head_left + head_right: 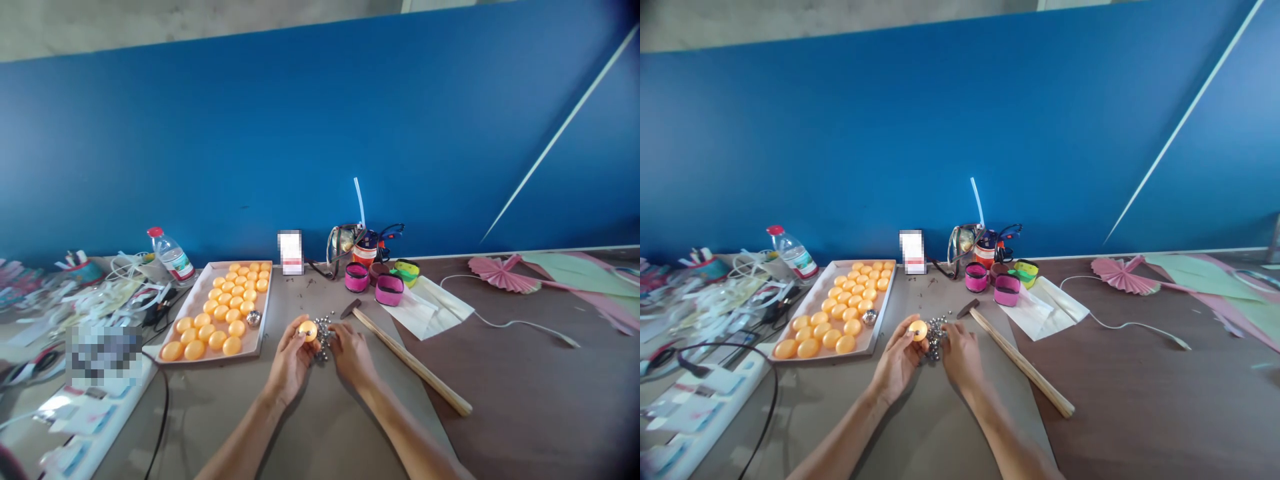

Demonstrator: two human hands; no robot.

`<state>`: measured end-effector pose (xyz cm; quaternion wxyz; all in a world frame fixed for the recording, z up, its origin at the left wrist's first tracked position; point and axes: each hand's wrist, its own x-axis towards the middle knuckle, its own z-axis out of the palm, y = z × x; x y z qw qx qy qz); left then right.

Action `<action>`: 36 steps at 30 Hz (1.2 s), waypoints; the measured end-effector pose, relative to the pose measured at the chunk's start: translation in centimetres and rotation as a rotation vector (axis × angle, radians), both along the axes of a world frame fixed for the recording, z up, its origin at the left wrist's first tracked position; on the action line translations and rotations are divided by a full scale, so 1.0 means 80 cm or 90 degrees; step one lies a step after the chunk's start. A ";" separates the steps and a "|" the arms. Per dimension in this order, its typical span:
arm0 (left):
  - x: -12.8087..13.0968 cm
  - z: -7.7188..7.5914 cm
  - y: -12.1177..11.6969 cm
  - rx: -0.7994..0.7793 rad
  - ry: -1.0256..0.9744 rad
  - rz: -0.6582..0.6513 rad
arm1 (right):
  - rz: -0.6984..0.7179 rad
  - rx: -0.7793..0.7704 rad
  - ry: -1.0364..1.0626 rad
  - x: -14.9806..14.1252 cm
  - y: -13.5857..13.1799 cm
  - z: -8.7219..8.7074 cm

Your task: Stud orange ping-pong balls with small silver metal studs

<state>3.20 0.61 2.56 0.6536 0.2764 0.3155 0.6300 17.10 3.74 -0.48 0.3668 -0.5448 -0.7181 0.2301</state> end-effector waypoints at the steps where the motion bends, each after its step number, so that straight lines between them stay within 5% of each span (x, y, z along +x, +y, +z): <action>1: 0.000 0.000 0.000 0.001 -0.003 -0.003 | 0.008 0.004 -0.047 0.000 -0.002 0.001; 6: 0.002 0.001 0.001 0.002 0.022 0.007 | 0.021 -0.001 -0.162 0.001 -0.007 0.008; 18: 0.004 0.002 0.001 0.009 0.045 0.032 | 0.028 -0.016 -0.198 0.000 -0.005 0.013; 36: -0.003 -0.001 0.006 0.007 -0.001 0.047 | -0.010 0.038 -0.033 0.006 0.008 -0.008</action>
